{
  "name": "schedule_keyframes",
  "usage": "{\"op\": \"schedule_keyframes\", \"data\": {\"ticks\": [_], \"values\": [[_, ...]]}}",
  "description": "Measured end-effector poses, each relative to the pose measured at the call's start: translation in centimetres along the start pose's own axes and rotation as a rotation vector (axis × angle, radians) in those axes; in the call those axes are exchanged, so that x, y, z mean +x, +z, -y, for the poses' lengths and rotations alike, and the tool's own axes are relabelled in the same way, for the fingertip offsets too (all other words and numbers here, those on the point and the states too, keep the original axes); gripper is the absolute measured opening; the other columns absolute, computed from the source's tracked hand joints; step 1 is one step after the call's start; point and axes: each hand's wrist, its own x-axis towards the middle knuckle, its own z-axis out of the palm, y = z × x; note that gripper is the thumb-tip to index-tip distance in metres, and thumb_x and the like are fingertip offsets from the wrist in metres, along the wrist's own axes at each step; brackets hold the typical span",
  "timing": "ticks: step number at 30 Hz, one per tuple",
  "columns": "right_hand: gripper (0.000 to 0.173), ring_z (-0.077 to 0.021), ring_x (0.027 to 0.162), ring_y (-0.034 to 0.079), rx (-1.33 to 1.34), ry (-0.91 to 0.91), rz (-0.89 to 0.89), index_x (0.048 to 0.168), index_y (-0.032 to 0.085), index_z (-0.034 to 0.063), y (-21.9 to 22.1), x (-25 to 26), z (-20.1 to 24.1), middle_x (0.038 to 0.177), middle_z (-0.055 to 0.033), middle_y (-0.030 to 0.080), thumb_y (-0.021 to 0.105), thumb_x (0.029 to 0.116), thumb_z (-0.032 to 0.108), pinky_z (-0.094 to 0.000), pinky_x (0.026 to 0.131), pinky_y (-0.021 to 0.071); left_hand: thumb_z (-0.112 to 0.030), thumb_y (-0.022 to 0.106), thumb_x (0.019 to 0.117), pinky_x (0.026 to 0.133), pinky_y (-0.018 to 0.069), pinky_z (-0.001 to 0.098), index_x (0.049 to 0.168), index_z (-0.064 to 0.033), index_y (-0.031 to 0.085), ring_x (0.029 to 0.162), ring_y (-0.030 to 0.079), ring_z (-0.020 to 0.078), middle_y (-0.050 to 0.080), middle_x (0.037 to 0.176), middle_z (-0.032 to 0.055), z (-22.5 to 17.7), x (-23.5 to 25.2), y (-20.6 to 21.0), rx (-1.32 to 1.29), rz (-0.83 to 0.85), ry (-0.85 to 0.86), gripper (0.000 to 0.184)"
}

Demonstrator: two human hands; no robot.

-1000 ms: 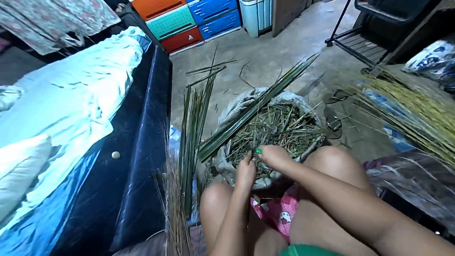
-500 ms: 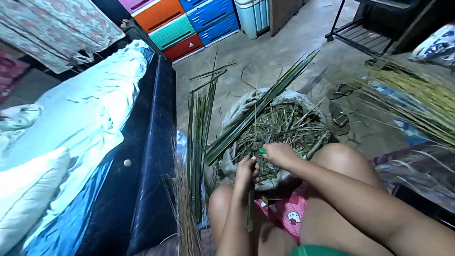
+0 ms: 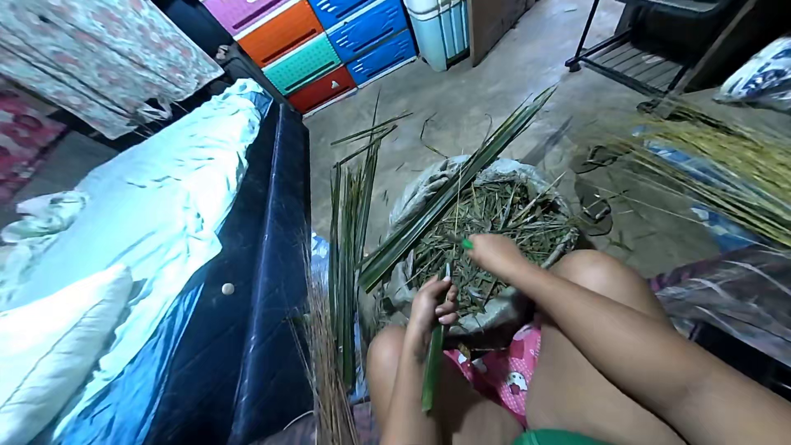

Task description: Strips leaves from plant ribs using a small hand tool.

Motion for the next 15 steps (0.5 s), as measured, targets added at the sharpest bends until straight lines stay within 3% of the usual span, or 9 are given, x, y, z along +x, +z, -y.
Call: {"op": "schedule_keyframes", "data": {"ticks": [3, 5, 6, 8, 10, 12, 14, 15], "values": [[0.040, -0.0432, 0.122, 0.063, 0.151, 0.120, -0.073, 0.127, 0.064, -0.0001, -1.7, 2.7, -2.0, 0.126, -0.0263, 0.066, 0.045, 0.1098, 0.031, -0.0636, 0.099, 0.0474, -0.013, 0.028, 0.1118, 0.032, 0.0338, 0.0125, 0.115, -0.0058, 0.046, 0.035, 0.036, -0.0001, 0.048, 0.063, -0.0015, 0.2, -0.2, -0.1, 0.010, 0.046, 0.002, 0.020], [0.045, -0.0390, 0.113, 0.064, 0.360, 0.056, -0.042, 0.126, 0.063, -0.0024, -1.5, 3.1, -2.1, 0.121, -0.0261, 0.065, 0.042, 0.1123, 0.034, -0.0586, 0.097, 0.0474, -0.013, 0.029, 0.1121, 0.032, 0.0336, 0.0128, 0.114, -0.0051, 0.047, 0.035, 0.036, 0.0000, 0.049, 0.065, -0.0006, 0.3, -0.2, -0.1, 0.056, 0.043, 0.014, 0.020], [0.047, -0.0341, 0.104, 0.063, 0.470, 0.010, -0.001, 0.126, 0.062, -0.0025, -1.1, 2.9, -1.8, 0.116, -0.0238, 0.065, 0.041, 0.1130, 0.037, -0.0534, 0.092, 0.0482, -0.014, 0.029, 0.1123, 0.033, 0.0333, 0.0128, 0.112, -0.0048, 0.048, 0.036, 0.036, -0.0002, 0.050, 0.066, -0.0001, 0.4, -0.1, -0.1, 0.098, 0.039, 0.022, 0.020], [0.041, -0.0206, 0.078, 0.053, 0.613, -0.037, 0.075, 0.124, 0.061, 0.0018, -0.1, 2.1, -0.9, 0.097, -0.0125, 0.057, 0.044, 0.1122, 0.038, -0.0397, 0.072, 0.0462, -0.014, 0.033, 0.1118, 0.034, 0.0348, 0.0138, 0.110, -0.0032, 0.050, 0.038, 0.038, 0.0005, 0.054, 0.067, 0.0013, 0.9, 0.0, 0.4, 0.222, 0.023, 0.063, 0.020], [0.031, -0.0167, 0.070, 0.048, 0.699, -0.025, 0.086, 0.123, 0.059, 0.0031, 0.1, 2.3, -0.7, 0.089, -0.0086, 0.053, 0.050, 0.1107, 0.031, -0.0353, 0.065, 0.0432, -0.010, 0.041, 0.1099, 0.038, 0.0420, 0.0177, 0.123, 0.0008, 0.051, 0.041, 0.047, 0.0044, 0.061, 0.073, 0.0058, 1.4, -0.2, 1.3, 0.400, -0.033, 0.108, 0.019], [0.031, -0.0170, 0.074, 0.053, 0.699, 0.008, -0.008, 0.126, 0.061, 0.0046, -0.1, 3.2, -1.3, 0.093, -0.0097, 0.057, 0.051, 0.1109, 0.030, -0.0353, 0.068, 0.0465, -0.009, 0.049, 0.1081, 0.044, 0.0512, 0.0245, 0.149, -0.0028, 0.043, 0.047, 0.057, 0.0104, 0.068, 0.085, 0.0094, 2.0, -0.1, 2.0, 0.674, -0.087, 0.112, 0.042], [0.036, -0.0332, 0.105, 0.064, 0.624, 0.003, -0.112, 0.131, 0.062, 0.0008, -0.7, 4.1, -2.1, 0.116, -0.0234, 0.066, 0.051, 0.1109, 0.029, -0.0522, 0.094, 0.0494, -0.015, 0.049, 0.1094, 0.051, 0.0566, 0.0307, 0.162, -0.0140, 0.029, 0.054, 0.064, 0.0146, 0.071, 0.093, 0.0106, 2.5, 0.3, 2.4, 0.949, -0.123, 0.109, 0.057], [0.038, -0.0378, 0.113, 0.064, 0.574, -0.007, -0.118, 0.132, 0.062, -0.0004, -0.8, 4.2, -2.3, 0.121, -0.0265, 0.066, 0.049, 0.1114, 0.029, -0.0564, 0.099, 0.0471, -0.017, 0.046, 0.1104, 0.052, 0.0571, 0.0326, 0.164, -0.0178, 0.026, 0.055, 0.065, 0.0160, 0.071, 0.094, 0.0114, 2.7, 0.5, 2.5, 1.029, -0.146, 0.121, 0.057]]}}
